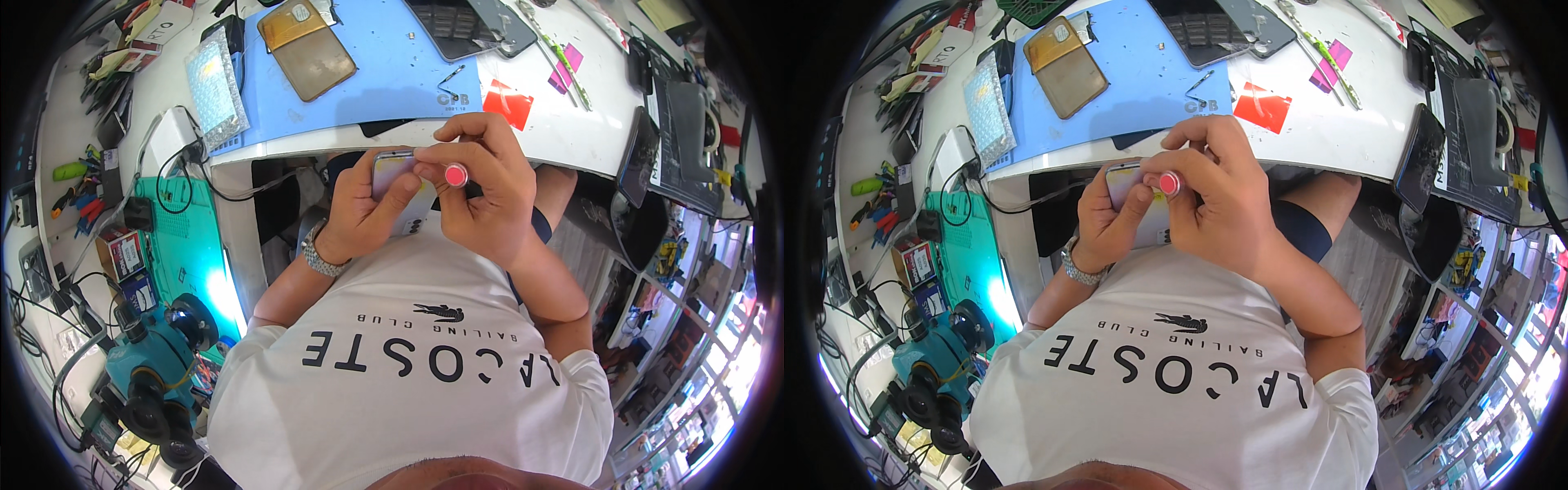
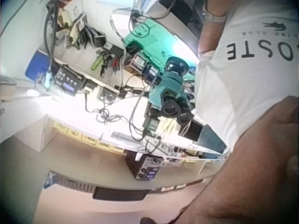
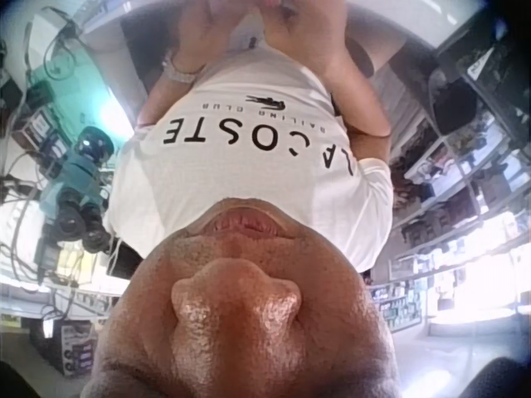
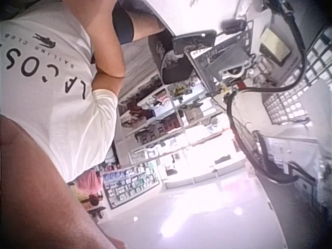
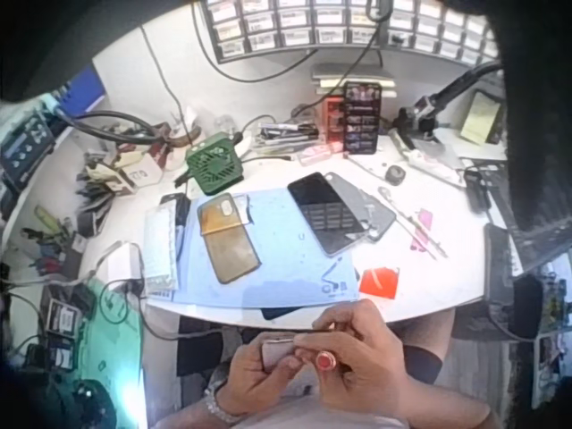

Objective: The person uses a screwdriver to remove screws from the back of a smartphone, then uses a prying tool to separate the back cover. They inspect the device and reassemble it by screwing the back cover back on.

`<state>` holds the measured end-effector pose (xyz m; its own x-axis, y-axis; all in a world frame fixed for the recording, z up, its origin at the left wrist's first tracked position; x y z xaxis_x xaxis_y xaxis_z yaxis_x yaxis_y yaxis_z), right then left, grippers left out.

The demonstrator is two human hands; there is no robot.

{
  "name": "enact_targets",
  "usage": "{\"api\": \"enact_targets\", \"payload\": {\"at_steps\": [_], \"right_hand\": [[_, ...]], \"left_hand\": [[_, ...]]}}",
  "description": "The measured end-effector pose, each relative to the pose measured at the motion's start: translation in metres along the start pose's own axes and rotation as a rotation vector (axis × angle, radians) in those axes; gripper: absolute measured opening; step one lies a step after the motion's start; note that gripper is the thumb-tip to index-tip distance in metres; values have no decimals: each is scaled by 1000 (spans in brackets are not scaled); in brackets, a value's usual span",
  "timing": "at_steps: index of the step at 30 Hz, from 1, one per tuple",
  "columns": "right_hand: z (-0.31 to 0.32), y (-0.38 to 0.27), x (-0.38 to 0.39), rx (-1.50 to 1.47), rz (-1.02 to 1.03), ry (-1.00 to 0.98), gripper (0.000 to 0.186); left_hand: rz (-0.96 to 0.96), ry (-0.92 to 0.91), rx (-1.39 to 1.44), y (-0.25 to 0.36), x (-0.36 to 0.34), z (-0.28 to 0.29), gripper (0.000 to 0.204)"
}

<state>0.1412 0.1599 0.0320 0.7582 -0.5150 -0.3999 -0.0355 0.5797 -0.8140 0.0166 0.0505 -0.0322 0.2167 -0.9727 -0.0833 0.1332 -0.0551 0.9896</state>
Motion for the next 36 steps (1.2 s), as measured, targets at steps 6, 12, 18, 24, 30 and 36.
{"api": "enact_targets", "payload": {"at_steps": [6,12,18,24,30,36], "right_hand": [[-1,4,10,-20,-66,-19,27],[9,4,13,-198,-230,-135,17],[21,11,5,-150,-413,-242,8],[31,22,-12,-146,-547,-391,15],[33,44,-24,-150,-638,-523,17],[33,32,-46,50,-395,-665,13]], "left_hand": [[13,-20,-45,-8,3,-5,48],[-48,-63,176,-16,5,-14,73],[-235,-127,103,-9,1,-22,64],[-213,-210,32,-17,-8,-22,51],[-103,-287,414,-24,-16,-36,41],[-83,-337,383,-24,-18,-40,37]]}}
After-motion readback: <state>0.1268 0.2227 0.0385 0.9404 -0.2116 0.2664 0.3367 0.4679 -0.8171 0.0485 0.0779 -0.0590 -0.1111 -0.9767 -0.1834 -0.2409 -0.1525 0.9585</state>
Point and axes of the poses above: each hand's wrist, its own x-axis away from the middle knuckle, its own z-axis out of the back of the hand, y = z × x, the point moved 6 cm from there along -x, towards the middle knuckle, and after that the axes turned 9 degrees about -y, right-handed, at the moved point
